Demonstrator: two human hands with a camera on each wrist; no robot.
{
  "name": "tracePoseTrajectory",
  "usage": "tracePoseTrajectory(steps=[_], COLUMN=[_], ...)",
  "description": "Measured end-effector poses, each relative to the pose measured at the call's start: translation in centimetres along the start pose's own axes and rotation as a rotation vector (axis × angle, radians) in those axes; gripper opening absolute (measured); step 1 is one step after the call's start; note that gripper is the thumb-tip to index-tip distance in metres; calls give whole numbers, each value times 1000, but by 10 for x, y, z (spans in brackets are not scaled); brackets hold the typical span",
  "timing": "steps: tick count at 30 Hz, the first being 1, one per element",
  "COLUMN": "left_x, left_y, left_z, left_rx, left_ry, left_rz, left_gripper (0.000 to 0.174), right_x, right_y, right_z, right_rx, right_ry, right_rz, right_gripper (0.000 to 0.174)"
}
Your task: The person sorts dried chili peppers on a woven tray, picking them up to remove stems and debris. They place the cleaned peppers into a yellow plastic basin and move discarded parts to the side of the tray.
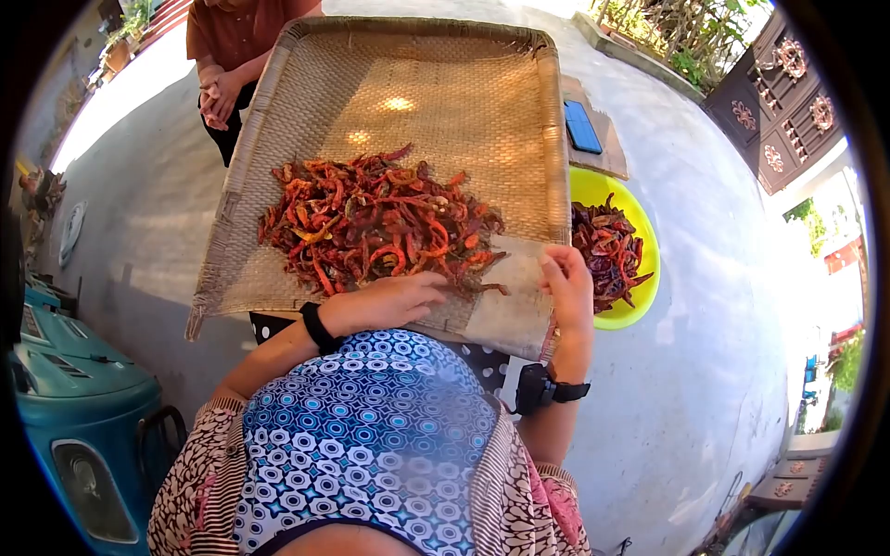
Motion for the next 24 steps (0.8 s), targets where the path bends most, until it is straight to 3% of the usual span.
tracePoseTrajectory(steps=[3, 6, 12, 15, 18, 21, 24], left_x=[-1, 0, 7, 10, 13, 17, 18], left_y=[0, 0, -2, -2, -2, -3, -3], left_z=[0, 0, 2, 2, -1, -3, -2], left_rx=[-15, -9, 11, 30, 38, 49, 26], left_ry=[5, 2, -102, -127, -142, -158, -180], left_rz=[11, 20, 53, 72, 58, 58, 39], left_gripper=[30, 30, 29, 28, 28, 28, 28], right_x=[-33, -61, -46, -29, -7, 22, 30], right_y=[-15, -34, -29, -32, -29, -23, -30], right_z=[-5, 12, 7, 12, 29, 36, 60], right_rx=[322, 366, 277, 139, -33, 152, 478], right_ry=[-509, -945, -764, -629, -592, -393, -830], right_rz=[221, 232, 398, 458, 359, -2, -757], right_gripper=[19, 24, 19, 17, 19, 22, 25])
Point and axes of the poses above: each hand's wrist, its own y-axis towards the middle knuckle, its own x-axis out of the back of the hand, z = x × y, the point moved 3 cm from there along y, towards the middle knuckle, and after that the axes turned 4 degrees about y, right-handed, at the moved point
